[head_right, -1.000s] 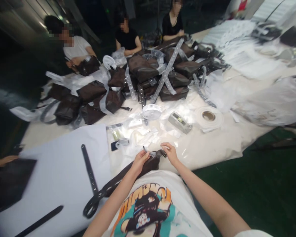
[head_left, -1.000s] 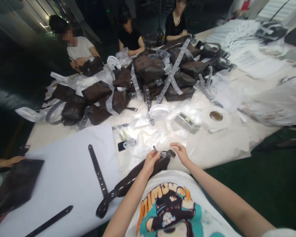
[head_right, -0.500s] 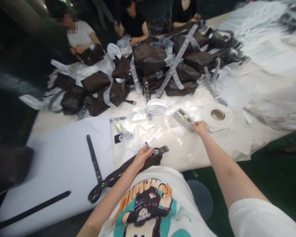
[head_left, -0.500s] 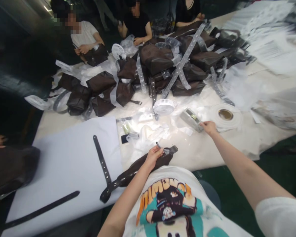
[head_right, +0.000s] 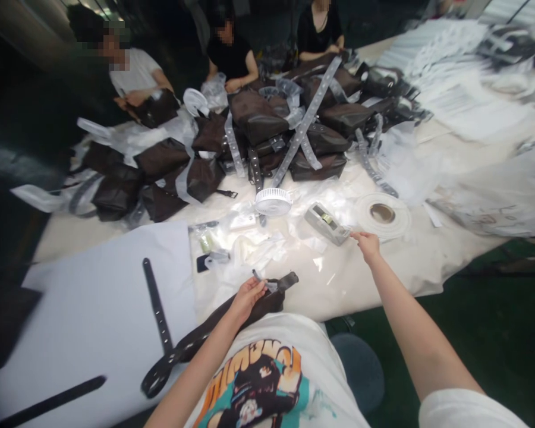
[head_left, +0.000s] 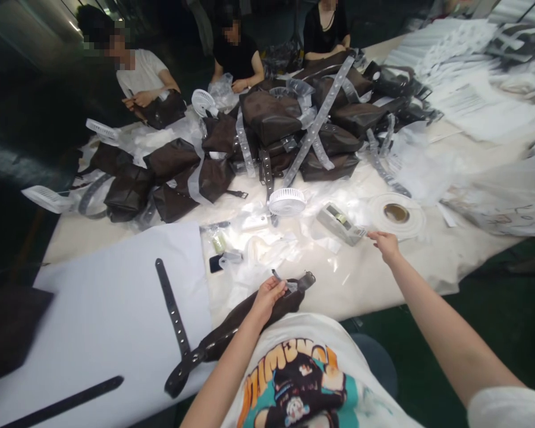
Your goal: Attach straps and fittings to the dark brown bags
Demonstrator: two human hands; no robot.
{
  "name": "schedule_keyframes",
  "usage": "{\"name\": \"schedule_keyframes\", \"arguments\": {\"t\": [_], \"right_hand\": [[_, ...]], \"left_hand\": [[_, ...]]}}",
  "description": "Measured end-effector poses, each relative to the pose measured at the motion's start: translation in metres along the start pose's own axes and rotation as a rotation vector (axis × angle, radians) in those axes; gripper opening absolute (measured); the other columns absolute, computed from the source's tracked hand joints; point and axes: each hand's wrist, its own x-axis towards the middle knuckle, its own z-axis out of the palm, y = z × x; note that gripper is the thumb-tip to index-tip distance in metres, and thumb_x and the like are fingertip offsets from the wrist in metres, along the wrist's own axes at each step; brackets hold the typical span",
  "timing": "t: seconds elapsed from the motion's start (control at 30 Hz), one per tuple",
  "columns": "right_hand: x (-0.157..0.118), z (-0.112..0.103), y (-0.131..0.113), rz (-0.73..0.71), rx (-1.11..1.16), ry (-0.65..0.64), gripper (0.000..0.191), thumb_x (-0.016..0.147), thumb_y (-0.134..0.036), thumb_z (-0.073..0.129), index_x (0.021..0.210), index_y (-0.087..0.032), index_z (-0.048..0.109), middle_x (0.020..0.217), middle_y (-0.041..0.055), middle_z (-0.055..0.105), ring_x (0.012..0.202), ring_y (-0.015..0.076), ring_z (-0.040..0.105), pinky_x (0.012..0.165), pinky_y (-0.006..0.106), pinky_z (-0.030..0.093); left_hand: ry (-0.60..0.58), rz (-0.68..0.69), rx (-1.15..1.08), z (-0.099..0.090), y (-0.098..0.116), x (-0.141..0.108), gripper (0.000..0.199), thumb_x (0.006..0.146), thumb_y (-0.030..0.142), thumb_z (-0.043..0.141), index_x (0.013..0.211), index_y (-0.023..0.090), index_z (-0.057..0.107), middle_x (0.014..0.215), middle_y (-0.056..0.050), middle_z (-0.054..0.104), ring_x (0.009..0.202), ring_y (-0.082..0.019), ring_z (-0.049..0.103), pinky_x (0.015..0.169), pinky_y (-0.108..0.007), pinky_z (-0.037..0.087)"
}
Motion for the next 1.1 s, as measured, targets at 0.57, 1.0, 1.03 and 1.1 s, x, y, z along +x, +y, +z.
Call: {"name": "schedule_keyframes", "arguments": {"t": [0.57, 1.0, 1.03, 1.1], "right_hand": [[-0.099, 0.009, -0.023, 0.131, 0.147, -0.275, 0.042, 0.064, -0.063, 0.073, 0.063, -0.022, 0.066, 0.078, 0.0148, 0.07, 0.08, 0.0288, 0.064, 0.073, 0.043, 0.052], [-0.195, 0.118, -0.169, -0.857, -0.231, -1.085, 0.016, 0.072, -0.031, 0.073, 0.058, -0.025, 0.068, 0.066, 0.0052, 0.064, 0.07, 0.0221, 0.059, 0.064, 0.03, 0.042], [-0.195, 0.118, -0.169, -0.88, -0.259, -1.075, 0.016, 0.072, -0.03, 0.071, 0.058, -0.025, 0.068, 0.066, 0.0054, 0.064, 0.069, 0.022, 0.059, 0.062, 0.03, 0.04], [-0.195, 0.116, -0.169, -0.942, -0.321, -1.067, 0.015, 0.074, -0.026, 0.067, 0.058, -0.025, 0.069, 0.066, 0.0057, 0.065, 0.068, 0.0219, 0.059, 0.06, 0.03, 0.038]], "left_hand": [[0.04, 0.034, -0.031, 0.006, -0.005, -0.01, 0.042, 0.057, 0.039, 0.093, 0.084, 0.014, 0.072, 0.076, -0.002, 0.071, 0.067, -0.01, 0.059, 0.073, -0.025, 0.043], [0.005, 0.037, -0.018, 0.004, -0.006, -0.013, 0.04, 0.057, 0.036, 0.094, 0.082, 0.012, 0.073, 0.072, -0.001, 0.07, 0.063, -0.008, 0.058, 0.071, -0.025, 0.044], [-0.001, 0.038, -0.013, 0.003, -0.006, -0.013, 0.041, 0.058, 0.036, 0.093, 0.084, 0.012, 0.073, 0.074, -0.002, 0.071, 0.064, -0.009, 0.059, 0.072, -0.025, 0.044], [-0.018, 0.053, 0.009, 0.003, -0.007, -0.013, 0.043, 0.056, 0.035, 0.094, 0.088, 0.012, 0.075, 0.079, -0.004, 0.074, 0.068, -0.01, 0.062, 0.076, -0.027, 0.046]]}}
